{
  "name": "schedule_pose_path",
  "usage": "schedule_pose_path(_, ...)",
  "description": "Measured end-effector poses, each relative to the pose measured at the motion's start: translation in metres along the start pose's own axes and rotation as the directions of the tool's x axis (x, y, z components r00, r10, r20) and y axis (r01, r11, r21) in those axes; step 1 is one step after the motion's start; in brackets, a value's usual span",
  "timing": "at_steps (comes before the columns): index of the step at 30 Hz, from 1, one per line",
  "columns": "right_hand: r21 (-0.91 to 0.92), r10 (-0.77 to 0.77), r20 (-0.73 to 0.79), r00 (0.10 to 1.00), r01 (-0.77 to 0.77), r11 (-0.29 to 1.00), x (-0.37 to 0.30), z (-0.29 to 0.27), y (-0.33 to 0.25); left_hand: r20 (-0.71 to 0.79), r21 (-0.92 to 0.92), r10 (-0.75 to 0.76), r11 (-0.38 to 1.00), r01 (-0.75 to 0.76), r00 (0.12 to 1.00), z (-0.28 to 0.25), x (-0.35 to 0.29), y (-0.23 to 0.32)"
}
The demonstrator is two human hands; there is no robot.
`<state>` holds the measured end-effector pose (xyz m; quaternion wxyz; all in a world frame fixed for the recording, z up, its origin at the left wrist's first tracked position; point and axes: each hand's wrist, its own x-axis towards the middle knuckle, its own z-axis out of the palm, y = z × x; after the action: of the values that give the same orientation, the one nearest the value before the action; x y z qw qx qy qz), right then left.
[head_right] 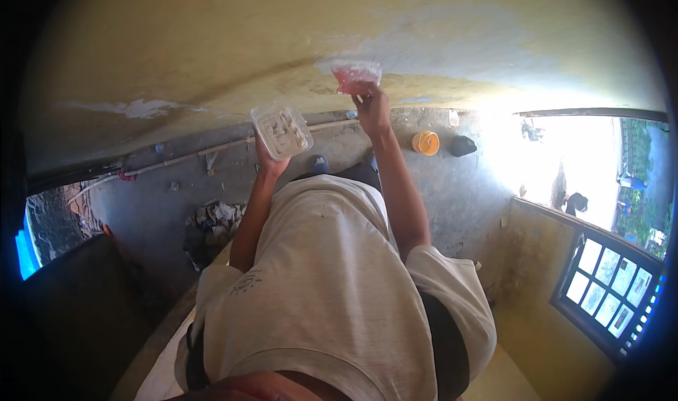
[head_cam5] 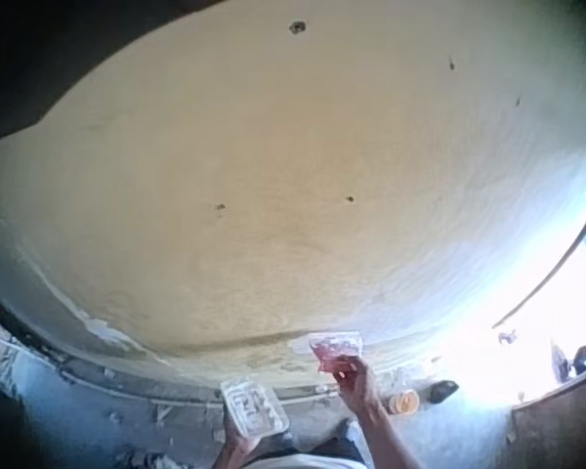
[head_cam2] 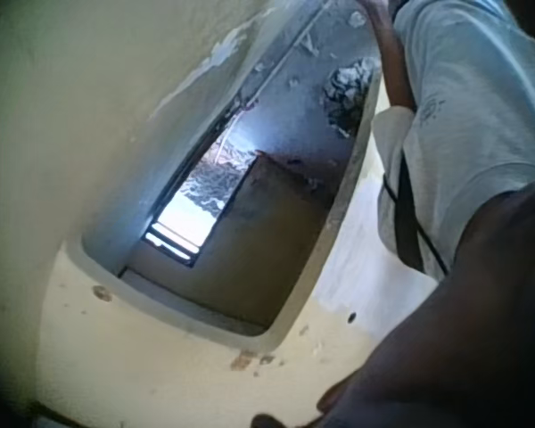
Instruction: The person applies plaster to a wall using a spatula and a plastic container to hold the compound.
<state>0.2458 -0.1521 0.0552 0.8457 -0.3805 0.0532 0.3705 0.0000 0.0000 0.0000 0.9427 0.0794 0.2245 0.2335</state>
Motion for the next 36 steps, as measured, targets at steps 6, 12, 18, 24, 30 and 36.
schedule_pose_path(6, -0.011, 0.228, -0.126, 0.966, -0.231, 0.973, 0.047, -0.065, 0.070, -0.007, 0.008, 0.008, 1.000, -0.007, 1.000, -0.006, -0.006, -0.005)
schedule_pose_path(12, -0.107, 0.246, -0.035, 0.969, -0.248, 0.963, 0.078, -0.024, 0.063, -0.104, -0.047, 0.052, 0.997, -0.058, 0.993, -0.026, -0.012, 0.001)
schedule_pose_path(18, 0.013, 0.072, 0.157, 0.985, -0.075, 0.997, 0.071, 0.026, -0.015, -0.099, -0.043, 0.050, 0.998, -0.054, 0.994, -0.014, -0.007, 0.002)
schedule_pose_path(24, 0.145, -0.165, 0.127, 0.978, 0.146, 0.979, -0.016, 0.041, -0.079, -0.081, 0.012, 0.014, 1.000, -0.013, 0.997, -0.006, -0.003, -0.003)
schedule_pose_path(30, -0.054, 0.090, -0.071, 0.993, -0.093, 0.994, 0.032, -0.065, 0.000, 0.021, 0.036, -0.061, 0.998, 0.061, 0.998, -0.013, 0.000, 0.001)
schedule_pose_path(36, -0.125, 0.140, -0.192, 0.971, -0.166, 0.978, 0.082, -0.099, 0.058, -0.083, 0.064, -0.027, 0.997, 0.033, 0.996, -0.011, -0.003, 0.005)
